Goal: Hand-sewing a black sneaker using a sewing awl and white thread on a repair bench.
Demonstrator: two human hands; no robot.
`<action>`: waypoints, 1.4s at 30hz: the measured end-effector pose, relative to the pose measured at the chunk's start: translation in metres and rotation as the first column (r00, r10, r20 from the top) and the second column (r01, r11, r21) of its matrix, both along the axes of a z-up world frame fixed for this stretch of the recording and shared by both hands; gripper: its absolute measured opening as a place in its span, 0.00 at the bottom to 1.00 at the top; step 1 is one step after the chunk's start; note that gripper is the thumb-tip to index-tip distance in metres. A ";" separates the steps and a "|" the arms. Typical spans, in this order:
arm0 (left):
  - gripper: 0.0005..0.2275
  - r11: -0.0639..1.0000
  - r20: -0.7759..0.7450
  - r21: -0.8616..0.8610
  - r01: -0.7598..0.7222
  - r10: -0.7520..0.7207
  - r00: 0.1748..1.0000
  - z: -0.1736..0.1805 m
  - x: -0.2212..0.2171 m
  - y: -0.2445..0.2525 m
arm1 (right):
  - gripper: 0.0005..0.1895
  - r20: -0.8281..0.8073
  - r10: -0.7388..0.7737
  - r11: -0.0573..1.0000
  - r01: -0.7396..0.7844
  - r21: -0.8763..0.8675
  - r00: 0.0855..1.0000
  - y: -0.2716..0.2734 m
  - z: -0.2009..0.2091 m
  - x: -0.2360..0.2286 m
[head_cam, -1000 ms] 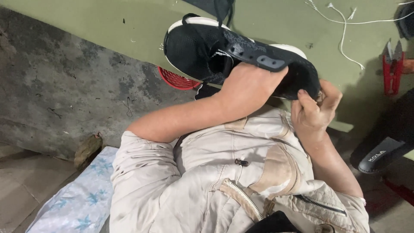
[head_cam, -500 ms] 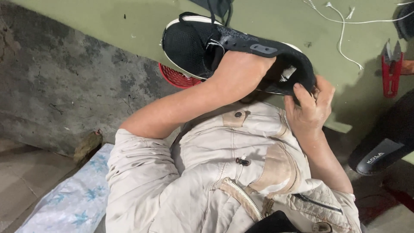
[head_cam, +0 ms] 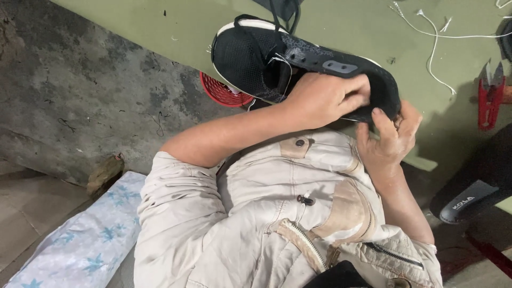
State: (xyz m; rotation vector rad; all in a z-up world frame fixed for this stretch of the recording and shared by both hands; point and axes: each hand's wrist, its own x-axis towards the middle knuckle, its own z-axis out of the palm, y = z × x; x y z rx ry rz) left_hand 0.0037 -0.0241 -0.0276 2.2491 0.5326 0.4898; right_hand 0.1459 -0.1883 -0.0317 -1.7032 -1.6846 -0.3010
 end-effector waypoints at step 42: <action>0.05 0.898 -0.151 -0.440 -0.010 -0.063 0.986 0.023 0.002 0.018 | 0.05 -0.033 0.031 0.957 -0.039 -0.286 0.999 -0.018 -0.016 0.039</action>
